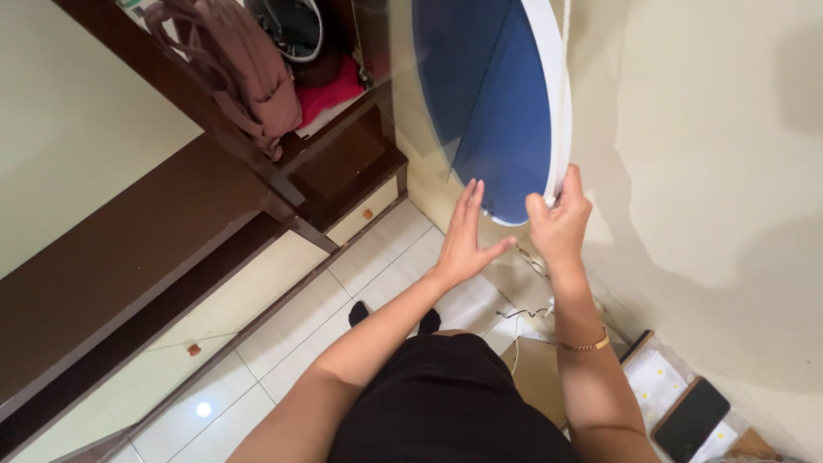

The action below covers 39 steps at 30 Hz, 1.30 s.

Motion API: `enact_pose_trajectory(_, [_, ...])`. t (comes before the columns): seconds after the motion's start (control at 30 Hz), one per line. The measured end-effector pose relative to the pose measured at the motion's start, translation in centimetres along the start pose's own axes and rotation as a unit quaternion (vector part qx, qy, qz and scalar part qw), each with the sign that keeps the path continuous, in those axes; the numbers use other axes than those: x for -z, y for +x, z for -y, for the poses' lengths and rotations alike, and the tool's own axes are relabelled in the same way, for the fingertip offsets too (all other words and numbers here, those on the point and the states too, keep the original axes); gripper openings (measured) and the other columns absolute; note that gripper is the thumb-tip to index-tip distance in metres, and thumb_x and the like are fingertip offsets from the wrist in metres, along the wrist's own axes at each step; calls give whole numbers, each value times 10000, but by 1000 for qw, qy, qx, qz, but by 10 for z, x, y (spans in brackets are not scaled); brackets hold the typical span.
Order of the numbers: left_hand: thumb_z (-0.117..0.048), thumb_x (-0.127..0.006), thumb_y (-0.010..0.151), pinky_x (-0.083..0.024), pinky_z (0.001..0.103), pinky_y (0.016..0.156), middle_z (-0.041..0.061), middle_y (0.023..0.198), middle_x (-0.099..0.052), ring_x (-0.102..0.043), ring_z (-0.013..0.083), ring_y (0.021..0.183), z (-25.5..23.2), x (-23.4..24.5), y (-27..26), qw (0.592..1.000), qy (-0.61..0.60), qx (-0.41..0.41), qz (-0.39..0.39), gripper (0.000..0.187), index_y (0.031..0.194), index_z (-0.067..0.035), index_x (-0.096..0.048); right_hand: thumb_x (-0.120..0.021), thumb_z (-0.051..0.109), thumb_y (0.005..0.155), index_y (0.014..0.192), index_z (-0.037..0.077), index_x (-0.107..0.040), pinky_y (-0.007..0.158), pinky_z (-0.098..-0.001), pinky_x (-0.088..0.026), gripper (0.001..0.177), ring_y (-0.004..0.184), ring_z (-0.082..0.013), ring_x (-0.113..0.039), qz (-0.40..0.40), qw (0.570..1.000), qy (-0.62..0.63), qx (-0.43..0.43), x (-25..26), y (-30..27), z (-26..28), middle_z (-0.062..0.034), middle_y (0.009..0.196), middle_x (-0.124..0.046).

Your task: Packing a backpack with clothes and a mirror.

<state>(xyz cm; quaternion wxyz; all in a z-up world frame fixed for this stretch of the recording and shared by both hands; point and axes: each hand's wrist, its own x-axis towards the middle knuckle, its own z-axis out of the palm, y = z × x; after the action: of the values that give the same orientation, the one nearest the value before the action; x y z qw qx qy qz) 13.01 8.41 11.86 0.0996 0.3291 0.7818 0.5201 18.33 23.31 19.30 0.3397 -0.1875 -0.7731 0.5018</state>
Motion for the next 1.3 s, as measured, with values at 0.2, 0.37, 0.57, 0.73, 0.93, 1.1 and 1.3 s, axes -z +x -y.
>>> enact_pose_trajectory(0.2, [-485,-901,717,-199,595,1254,288,1690,-72,-198,479,1557,2,-1,-25,996,50,-70,7,1327,1640,-49,-52,-593,2,829,1060,-12,-574,579,-314,-515,232,613,-164,-648,27,998,-52,-37,-12,-17,23,-103,773,-669])
enact_pose_trajectory(0.37, [-308,-864,730,-231,565,1282,281,1711,-64,-182,479,1578,9,5,-41,998,30,-54,-31,1256,1657,-67,-49,-644,34,818,1074,-23,-579,644,-374,-557,270,708,-251,-704,50,994,-61,71,-41,-42,46,-149,825,-681])
enact_pose_trajectory(0.57, [-118,-717,903,-345,476,1261,256,1691,-254,-314,412,1568,11,51,-58,989,4,-21,-145,914,1653,-50,-198,-738,154,794,1119,-32,-561,651,-427,-560,414,729,-339,-701,104,983,-98,112,-85,-68,68,-189,876,-667])
enact_pose_trajectory(0.73, [-58,-664,875,-505,378,936,187,1342,-609,-579,292,1130,-13,103,-74,974,-36,78,-208,711,1547,-37,-433,-820,339,804,1236,-31,-524,742,-424,-585,641,888,-340,-729,213,968,-78,103,-114,-76,95,-203,1047,-678])
enact_pose_trajectory(0.93, [-13,-629,895,-527,288,704,75,915,-729,-619,105,810,58,126,-103,931,-125,161,-304,445,1337,-14,-679,-818,448,831,1476,-114,-358,990,-450,-530,971,1250,-411,-622,302,936,-59,168,-143,-68,102,-297,1360,-586])
enact_pose_trajectory(1.1, [-101,-717,892,-546,288,695,76,829,-757,-673,97,763,56,171,-109,929,-89,174,-315,195,1027,38,-734,-765,379,902,1588,-94,-250,1123,-442,-468,980,1417,-425,-513,350,919,-22,179,-162,-64,109,-324,1542,-454])
enact_pose_trajectory(1.3, [-223,-754,916,-434,305,515,43,594,-616,-516,81,548,54,209,-118,909,-22,230,-348,262,960,35,-744,-734,328,910,1584,-58,-276,1111,-423,-471,901,1418,-394,-506,378,907,4,186,-191,-64,124,-261,1582,-445])
